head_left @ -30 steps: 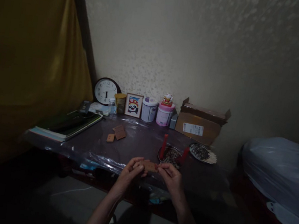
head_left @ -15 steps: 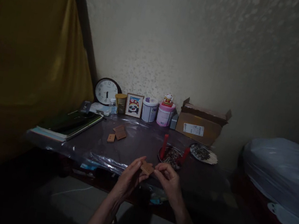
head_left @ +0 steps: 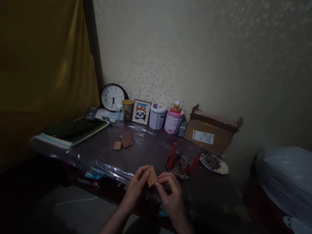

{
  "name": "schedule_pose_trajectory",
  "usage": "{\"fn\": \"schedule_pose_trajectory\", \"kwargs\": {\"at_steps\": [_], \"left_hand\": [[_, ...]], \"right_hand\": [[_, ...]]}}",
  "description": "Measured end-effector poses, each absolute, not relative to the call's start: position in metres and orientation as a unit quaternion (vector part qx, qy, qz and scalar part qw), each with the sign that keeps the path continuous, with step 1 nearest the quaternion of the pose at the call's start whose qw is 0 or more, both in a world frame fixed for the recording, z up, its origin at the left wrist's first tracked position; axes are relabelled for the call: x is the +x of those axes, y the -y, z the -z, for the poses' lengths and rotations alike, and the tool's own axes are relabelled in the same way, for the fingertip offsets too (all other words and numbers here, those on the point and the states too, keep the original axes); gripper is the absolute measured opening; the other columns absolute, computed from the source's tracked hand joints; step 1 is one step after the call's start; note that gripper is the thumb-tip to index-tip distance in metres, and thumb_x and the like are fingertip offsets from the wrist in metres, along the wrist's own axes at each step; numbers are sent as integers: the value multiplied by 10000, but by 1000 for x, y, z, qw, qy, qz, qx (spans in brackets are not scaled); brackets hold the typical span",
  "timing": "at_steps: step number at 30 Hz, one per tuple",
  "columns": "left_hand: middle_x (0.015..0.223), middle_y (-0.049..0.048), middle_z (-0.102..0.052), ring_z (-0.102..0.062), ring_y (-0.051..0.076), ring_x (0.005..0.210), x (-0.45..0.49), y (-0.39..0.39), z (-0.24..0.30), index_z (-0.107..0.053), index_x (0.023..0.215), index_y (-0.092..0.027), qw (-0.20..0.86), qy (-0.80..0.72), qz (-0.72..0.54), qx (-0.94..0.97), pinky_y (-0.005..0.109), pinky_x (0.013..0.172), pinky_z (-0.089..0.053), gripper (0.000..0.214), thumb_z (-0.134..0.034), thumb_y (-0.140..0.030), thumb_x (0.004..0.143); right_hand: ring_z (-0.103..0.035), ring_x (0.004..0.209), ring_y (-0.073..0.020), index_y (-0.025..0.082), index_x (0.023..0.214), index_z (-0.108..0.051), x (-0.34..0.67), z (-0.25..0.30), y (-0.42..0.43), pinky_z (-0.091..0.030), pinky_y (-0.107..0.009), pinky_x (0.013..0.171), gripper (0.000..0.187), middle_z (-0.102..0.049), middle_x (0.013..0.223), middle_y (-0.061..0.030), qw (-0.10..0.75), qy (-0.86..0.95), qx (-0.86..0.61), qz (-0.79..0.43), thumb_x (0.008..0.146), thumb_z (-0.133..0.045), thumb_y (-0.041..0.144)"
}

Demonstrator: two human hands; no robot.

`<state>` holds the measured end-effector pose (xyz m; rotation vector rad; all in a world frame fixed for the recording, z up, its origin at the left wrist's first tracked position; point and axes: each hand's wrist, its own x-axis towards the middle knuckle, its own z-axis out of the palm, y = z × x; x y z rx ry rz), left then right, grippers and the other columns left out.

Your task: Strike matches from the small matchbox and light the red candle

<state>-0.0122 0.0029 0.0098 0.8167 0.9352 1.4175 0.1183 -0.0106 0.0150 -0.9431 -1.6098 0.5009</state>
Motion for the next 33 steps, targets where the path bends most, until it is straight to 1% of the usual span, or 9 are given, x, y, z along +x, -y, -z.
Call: {"fn": "schedule_pose_trajectory", "kwargs": {"at_steps": [6,9,13,16,19,23,28,31,33], "left_hand": [[677,-26,-612,-556,140,618,-13,-4,-3,-591,843,-193,590,-393,-625,327,229,586,-419,289,-673,-391,650],[708,-4,-632,-569,143,652,-15,-4,-5,-604,849,-174,607,-379,-612,338,233,615,-425,290,-671,-383,660],[808,36,-668,-601,168,709,-18,-2,-6,-599,981,-173,650,-346,-576,355,271,682,-443,404,-706,-354,635],[846,42,-679,-604,180,781,-19,-1,-4,-600,1034,-177,641,-343,-566,389,267,734,-436,504,-763,-297,573],[912,56,-679,-595,190,851,-18,-2,-1,-595,1078,-174,629,-342,-555,425,264,775,-425,541,-766,-275,576],[918,53,-685,-600,193,850,-18,-3,1,-631,1015,-179,626,-341,-558,424,274,780,-429,428,-743,-275,614],[944,83,-689,-613,193,899,-20,-1,1,-677,917,-153,732,-238,-561,306,295,821,-440,252,-686,-262,690],[1016,104,-681,-601,203,965,-22,1,-1,-685,935,-133,755,-191,-561,281,300,881,-428,234,-653,-229,725],[1051,113,-674,-595,208,990,-24,2,-2,-684,952,-123,759,-174,-562,278,303,909,-421,240,-637,-221,739]], "right_hand": [[-570,805,-176,218,703,-573,113,-8,7,-471,-289,715,65,-571,806,-28,583,649,-396,-286,755,-611,227],[-564,796,-166,210,694,-556,114,-6,4,-471,-277,723,98,-555,797,-21,597,621,-395,-320,752,-621,254],[-557,764,-153,205,693,-543,116,-7,4,-465,-260,712,130,-545,773,-6,607,593,-406,-340,741,-636,281],[-556,763,-151,203,687,-542,117,-7,3,-465,-254,713,152,-549,775,-4,610,585,-413,-340,726,-651,302],[-558,761,-154,204,688,-550,118,-7,3,-465,-254,713,156,-554,770,-5,610,585,-408,-345,713,-656,315],[-554,750,-159,202,633,-550,125,-9,0,-448,-251,709,186,-572,746,0,608,561,-414,-380,666,-685,325],[-524,627,-125,205,634,-559,139,-16,-4,-423,-237,635,186,-553,640,40,632,446,-450,-447,646,-700,325],[-542,633,-128,210,727,-585,142,-22,-4,-444,-246,615,200,-583,705,21,644,382,-439,-496,617,-720,309],[-562,667,-135,223,850,-598,143,-25,-4,-457,-250,616,291,-606,780,6,654,359,-426,-512,598,-732,284]]}}
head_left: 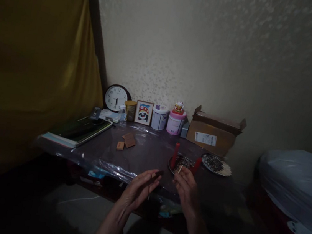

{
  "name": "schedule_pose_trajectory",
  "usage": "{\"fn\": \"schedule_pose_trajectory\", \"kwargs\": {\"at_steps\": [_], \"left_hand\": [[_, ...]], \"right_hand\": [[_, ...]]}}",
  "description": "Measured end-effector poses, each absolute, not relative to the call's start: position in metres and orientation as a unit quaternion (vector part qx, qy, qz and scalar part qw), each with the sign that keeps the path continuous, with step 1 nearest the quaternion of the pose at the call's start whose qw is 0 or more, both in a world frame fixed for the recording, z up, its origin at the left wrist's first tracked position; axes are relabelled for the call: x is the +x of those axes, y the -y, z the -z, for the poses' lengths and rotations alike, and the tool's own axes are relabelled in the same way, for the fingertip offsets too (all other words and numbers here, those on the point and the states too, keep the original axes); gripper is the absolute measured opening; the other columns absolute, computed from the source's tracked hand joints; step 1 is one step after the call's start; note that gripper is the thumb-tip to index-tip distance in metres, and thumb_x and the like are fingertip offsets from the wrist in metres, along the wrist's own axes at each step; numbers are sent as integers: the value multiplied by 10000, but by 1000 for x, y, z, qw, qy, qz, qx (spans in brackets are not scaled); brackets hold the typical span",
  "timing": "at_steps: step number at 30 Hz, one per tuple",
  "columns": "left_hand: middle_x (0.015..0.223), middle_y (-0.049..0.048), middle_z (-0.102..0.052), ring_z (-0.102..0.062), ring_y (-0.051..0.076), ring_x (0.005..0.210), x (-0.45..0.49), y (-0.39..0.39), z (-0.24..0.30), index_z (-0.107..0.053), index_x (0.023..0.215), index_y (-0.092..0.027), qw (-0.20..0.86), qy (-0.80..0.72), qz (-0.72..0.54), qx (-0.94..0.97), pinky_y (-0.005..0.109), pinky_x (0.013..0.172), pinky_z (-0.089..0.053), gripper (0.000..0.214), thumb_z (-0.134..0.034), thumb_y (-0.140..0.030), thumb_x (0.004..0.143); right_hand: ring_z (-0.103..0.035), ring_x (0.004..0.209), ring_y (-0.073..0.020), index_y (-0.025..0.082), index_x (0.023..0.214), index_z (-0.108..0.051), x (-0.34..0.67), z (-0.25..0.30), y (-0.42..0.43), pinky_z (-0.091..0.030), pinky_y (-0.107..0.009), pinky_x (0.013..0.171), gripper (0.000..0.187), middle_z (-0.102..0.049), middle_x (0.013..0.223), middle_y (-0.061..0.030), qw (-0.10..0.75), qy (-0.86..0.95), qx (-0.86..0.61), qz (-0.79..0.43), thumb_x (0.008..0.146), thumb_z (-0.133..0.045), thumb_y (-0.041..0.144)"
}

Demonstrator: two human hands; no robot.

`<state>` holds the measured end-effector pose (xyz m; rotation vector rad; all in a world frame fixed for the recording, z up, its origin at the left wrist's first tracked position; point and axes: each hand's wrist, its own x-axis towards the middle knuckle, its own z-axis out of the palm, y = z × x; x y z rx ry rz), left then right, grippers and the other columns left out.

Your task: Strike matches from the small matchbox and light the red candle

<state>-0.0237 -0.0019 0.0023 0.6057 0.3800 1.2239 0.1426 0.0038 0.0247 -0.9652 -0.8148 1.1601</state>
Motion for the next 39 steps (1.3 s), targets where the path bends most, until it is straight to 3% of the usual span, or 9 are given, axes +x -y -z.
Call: {"fn": "schedule_pose_trajectory", "kwargs": {"at_steps": [3,6,17,28,33,39], "left_hand": [[1092,119,-662,-589,207,1014,-25,2,-2,-677,978,-117,763,-156,-565,272,302,925,-422,246,-609,-207,760],[1114,117,-654,-580,206,1038,-27,0,-1,-677,977,-118,773,-135,-565,256,303,943,-415,237,-592,-200,772],[1077,101,-674,-558,229,1092,-28,-3,4,-701,837,-158,812,-70,-546,193,347,997,-352,133,-588,-199,781],[1108,171,-637,-542,216,1119,-24,-3,-1,-635,941,-113,838,-68,-517,163,340,1012,-335,210,-511,-241,829],[1105,155,-649,-545,226,1117,-24,-2,0,-650,914,-125,828,-85,-525,178,360,1017,-330,188,-529,-228,815],[1134,112,-648,-536,233,1117,-19,-2,1,-669,958,-124,780,-125,-563,241,360,1024,-314,212,-556,-144,780]], "right_hand": [[-575,687,-136,248,1018,-573,143,-26,-4,-469,-253,627,451,-613,791,10,660,351,-415,-519,597,-733,259],[-579,683,-137,252,1060,-559,144,-25,-6,-481,-257,626,478,-602,781,10,663,353,-410,-518,611,-723,262],[-614,680,-114,204,918,-577,143,-22,-9,-496,-230,669,345,-656,712,23,683,301,-409,-526,623,-735,291],[-654,721,-134,177,787,-593,138,-29,-7,-508,-249,708,235,-704,737,-20,681,302,-398,-535,654,-709,331],[-663,744,-158,176,776,-592,137,-28,-10,-515,-289,724,208,-704,760,-30,684,347,-423,-482,690,-668,350],[-654,756,-166,194,793,-576,127,-26,-5,-512,-319,739,141,-688,788,-31,669,498,-462,-302,787,-571,336]]}}
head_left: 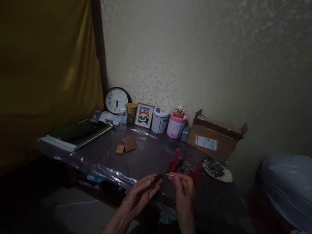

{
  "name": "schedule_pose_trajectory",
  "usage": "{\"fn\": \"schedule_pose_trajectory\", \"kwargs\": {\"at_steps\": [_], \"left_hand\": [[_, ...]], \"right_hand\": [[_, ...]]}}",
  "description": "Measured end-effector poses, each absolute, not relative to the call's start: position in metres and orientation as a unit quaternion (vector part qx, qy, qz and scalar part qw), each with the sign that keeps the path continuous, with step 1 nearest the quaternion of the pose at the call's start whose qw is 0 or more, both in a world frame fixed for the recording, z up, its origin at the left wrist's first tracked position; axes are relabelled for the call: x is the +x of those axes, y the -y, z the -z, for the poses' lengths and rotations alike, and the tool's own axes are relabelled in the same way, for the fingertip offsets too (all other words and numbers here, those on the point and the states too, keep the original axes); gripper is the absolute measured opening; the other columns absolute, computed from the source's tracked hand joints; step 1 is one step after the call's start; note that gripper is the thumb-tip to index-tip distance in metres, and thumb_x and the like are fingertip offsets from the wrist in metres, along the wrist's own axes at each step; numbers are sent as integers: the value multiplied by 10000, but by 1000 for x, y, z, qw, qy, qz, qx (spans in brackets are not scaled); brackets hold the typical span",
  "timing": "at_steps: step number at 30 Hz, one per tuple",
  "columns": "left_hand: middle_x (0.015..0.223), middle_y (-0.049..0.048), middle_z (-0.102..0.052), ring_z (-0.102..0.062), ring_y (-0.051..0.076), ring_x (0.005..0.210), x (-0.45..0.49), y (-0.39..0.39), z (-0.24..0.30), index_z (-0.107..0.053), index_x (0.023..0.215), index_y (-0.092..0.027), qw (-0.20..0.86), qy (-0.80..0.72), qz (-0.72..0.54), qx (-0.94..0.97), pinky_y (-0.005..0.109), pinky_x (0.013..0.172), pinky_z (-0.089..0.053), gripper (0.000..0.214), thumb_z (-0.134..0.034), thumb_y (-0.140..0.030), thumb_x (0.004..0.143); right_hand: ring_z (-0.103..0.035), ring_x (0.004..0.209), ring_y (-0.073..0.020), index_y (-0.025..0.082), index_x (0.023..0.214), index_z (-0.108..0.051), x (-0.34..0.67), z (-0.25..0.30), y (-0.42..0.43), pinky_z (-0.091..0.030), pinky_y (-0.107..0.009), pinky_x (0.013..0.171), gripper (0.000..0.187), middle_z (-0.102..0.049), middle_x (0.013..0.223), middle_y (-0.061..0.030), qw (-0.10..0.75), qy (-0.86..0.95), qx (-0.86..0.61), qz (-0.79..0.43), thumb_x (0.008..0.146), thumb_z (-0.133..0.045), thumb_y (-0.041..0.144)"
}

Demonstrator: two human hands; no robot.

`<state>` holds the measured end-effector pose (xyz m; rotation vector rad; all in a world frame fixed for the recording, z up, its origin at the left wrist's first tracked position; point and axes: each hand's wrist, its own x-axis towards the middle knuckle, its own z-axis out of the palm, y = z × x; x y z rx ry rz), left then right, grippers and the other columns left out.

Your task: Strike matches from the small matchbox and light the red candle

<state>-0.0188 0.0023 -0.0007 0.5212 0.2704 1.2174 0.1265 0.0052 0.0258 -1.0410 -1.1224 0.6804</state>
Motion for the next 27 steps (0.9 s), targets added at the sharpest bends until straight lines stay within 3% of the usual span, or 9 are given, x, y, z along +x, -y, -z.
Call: {"fn": "schedule_pose_trajectory", "kwargs": {"at_steps": [5,11,27], "left_hand": [[1043,107,-690,-573,202,1055,-17,-4,1,-663,985,-112,763,-147,-575,257,337,1026,-303,249,-596,-117,745],[1021,110,-700,-593,201,1023,-19,-4,2,-665,984,-113,757,-158,-577,264,330,1011,-315,262,-613,-117,728],[955,83,-713,-631,181,895,-14,-5,4,-662,943,-154,734,-201,-587,275,278,845,-417,257,-686,-192,690]], "right_hand": [[-635,883,-173,215,885,-584,120,-16,3,-496,-322,803,91,-677,914,-47,605,641,-447,-151,851,-507,249],[-634,891,-159,230,970,-570,124,-11,4,-505,-291,792,158,-675,942,-41,546,731,-409,-17,863,-485,152],[-636,909,-175,250,1011,-596,131,-10,1,-519,-318,807,236,-680,972,-36,516,756,-402,-19,851,-474,127]]}}
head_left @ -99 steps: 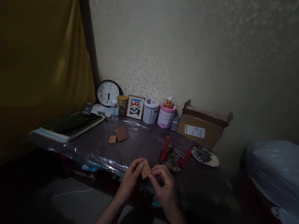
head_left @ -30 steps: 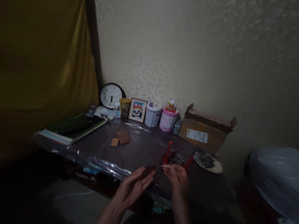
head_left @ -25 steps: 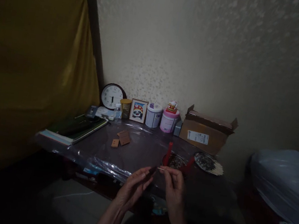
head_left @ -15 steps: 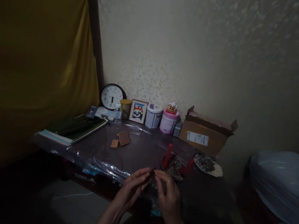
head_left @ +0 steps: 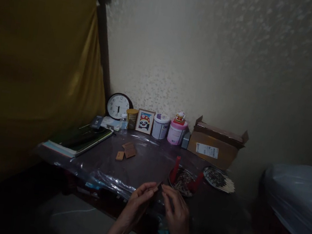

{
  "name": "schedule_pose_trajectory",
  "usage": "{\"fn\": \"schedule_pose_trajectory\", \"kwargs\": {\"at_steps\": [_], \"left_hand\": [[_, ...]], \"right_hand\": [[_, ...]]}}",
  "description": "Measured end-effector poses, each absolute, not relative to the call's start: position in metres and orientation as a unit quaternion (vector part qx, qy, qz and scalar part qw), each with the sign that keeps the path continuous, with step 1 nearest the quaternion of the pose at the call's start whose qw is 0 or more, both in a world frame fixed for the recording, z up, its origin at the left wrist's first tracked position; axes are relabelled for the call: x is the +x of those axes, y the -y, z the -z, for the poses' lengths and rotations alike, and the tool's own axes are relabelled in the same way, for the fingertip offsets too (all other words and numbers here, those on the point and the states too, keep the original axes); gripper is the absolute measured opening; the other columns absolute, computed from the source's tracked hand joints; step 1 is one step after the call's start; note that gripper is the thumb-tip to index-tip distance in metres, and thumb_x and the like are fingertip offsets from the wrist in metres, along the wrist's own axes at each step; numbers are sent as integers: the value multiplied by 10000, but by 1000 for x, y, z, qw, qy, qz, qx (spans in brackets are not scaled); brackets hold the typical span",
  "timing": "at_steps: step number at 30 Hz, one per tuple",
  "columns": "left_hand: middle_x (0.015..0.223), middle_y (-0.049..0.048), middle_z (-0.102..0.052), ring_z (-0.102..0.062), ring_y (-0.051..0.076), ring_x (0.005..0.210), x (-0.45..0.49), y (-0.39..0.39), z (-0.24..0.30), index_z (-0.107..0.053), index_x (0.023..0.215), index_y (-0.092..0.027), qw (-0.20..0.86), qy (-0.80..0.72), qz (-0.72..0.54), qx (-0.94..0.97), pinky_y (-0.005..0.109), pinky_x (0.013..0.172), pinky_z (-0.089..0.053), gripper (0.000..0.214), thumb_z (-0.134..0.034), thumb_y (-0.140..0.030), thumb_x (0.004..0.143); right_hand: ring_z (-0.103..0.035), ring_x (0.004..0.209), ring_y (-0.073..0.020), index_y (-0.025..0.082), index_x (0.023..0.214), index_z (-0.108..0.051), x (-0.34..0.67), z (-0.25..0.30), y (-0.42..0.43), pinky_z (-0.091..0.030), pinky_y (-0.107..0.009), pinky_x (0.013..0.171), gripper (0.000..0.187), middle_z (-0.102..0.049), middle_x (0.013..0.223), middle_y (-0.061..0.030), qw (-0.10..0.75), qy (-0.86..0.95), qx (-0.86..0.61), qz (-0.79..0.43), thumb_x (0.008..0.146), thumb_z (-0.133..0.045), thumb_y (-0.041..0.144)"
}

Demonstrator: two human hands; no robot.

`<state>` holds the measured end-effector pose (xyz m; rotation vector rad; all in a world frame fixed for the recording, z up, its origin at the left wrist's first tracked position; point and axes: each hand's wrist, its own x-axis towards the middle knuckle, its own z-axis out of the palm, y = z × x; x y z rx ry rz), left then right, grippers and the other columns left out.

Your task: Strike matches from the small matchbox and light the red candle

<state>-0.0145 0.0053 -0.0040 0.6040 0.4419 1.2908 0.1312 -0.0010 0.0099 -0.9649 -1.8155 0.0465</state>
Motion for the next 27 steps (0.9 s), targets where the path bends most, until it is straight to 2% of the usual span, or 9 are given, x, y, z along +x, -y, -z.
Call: {"fn": "schedule_pose_trajectory", "kwargs": {"at_steps": [6,15,21,27], "left_hand": [[951,72,-707,-624,174,884,-13,-3,3,-656,932,-163,723,-230,-590,275,267,819,-418,237,-681,-206,699],[810,30,-697,-614,146,749,-11,-4,7,-650,855,-180,713,-239,-598,277,242,715,-415,199,-708,-216,668],[833,49,-701,-619,162,773,-7,-6,3,-659,827,-175,706,-242,-613,259,258,744,-415,212,-723,-270,649],[814,44,-705,-625,159,755,-2,-2,-10,-654,808,-172,717,-231,-606,257,254,725,-419,198,-727,-255,644]], "right_hand": [[-639,899,-170,257,1027,-590,132,-8,-2,-520,-312,800,248,-680,972,-29,521,752,-404,-6,845,-484,124],[-652,869,-171,243,1015,-594,132,-8,-3,-533,-300,770,231,-692,943,-33,532,746,-401,15,842,-484,137],[-656,871,-173,248,1001,-602,132,-10,-3,-535,-297,771,221,-694,943,-31,536,742,-404,7,840,-488,149],[-659,846,-172,245,977,-609,135,-21,2,-538,-285,743,211,-696,921,-35,549,733,-401,24,833,-493,142]]}}
